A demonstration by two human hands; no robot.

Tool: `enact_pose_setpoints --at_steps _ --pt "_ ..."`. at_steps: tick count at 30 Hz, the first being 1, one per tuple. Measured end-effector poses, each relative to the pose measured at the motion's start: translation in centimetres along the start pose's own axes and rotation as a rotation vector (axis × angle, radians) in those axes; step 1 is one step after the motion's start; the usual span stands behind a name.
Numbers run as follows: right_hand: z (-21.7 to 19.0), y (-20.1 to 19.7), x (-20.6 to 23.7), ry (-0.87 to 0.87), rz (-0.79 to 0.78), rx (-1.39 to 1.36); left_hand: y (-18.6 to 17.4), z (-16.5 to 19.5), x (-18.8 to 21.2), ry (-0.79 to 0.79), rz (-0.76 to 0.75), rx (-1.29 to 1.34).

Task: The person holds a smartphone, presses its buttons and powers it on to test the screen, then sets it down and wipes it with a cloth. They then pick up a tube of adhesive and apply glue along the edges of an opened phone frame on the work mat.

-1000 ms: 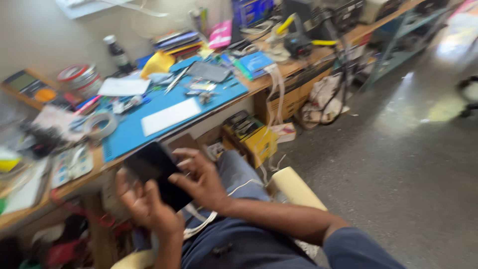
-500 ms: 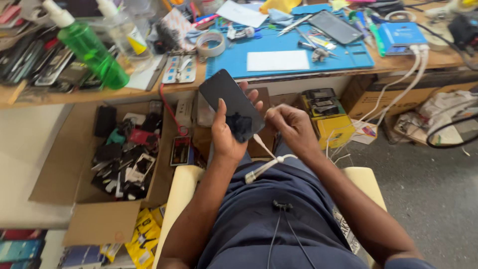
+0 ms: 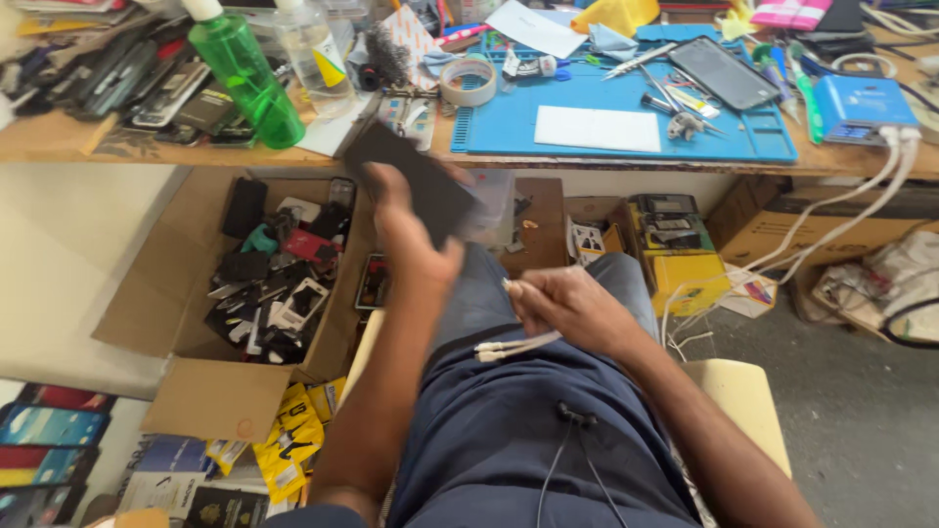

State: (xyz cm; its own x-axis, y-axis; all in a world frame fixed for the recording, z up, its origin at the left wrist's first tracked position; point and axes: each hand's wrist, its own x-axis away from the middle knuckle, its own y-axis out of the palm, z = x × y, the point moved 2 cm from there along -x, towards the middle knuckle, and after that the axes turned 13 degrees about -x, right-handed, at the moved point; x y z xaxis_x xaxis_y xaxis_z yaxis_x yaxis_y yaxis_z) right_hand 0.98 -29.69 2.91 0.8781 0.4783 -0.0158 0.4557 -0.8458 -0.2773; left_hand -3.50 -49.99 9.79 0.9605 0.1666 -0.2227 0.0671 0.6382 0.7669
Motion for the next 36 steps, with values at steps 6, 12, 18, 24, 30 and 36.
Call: enact_pose_setpoints --at_steps 6,12,18,24,30,36 --pt "1.1 -14.5 -0.4 0.214 0.326 0.441 -2.0 -6.9 -6.0 0.051 -0.233 0.034" --pt "6.1 -30.3 -4.2 -0.074 0.579 0.663 6.6 -20.4 -9.6 -0.231 -0.493 0.293" --pt "-5.9 -22.0 2.5 -0.157 0.500 0.462 11.7 -13.3 -0.3 -0.293 -0.496 0.306" --pt "-6.2 -26.8 5.0 -0.118 0.531 0.470 13.1 -19.2 0.1 -0.265 -0.555 0.269" --pt "-4.5 -30.5 3.9 -0.167 0.569 0.491 14.3 -19.6 -2.0 -0.280 -0.549 0.266" --pt "-9.3 -26.2 1.7 -0.190 0.612 0.492 12.2 -14.6 -3.8 -0.275 -0.581 0.283"
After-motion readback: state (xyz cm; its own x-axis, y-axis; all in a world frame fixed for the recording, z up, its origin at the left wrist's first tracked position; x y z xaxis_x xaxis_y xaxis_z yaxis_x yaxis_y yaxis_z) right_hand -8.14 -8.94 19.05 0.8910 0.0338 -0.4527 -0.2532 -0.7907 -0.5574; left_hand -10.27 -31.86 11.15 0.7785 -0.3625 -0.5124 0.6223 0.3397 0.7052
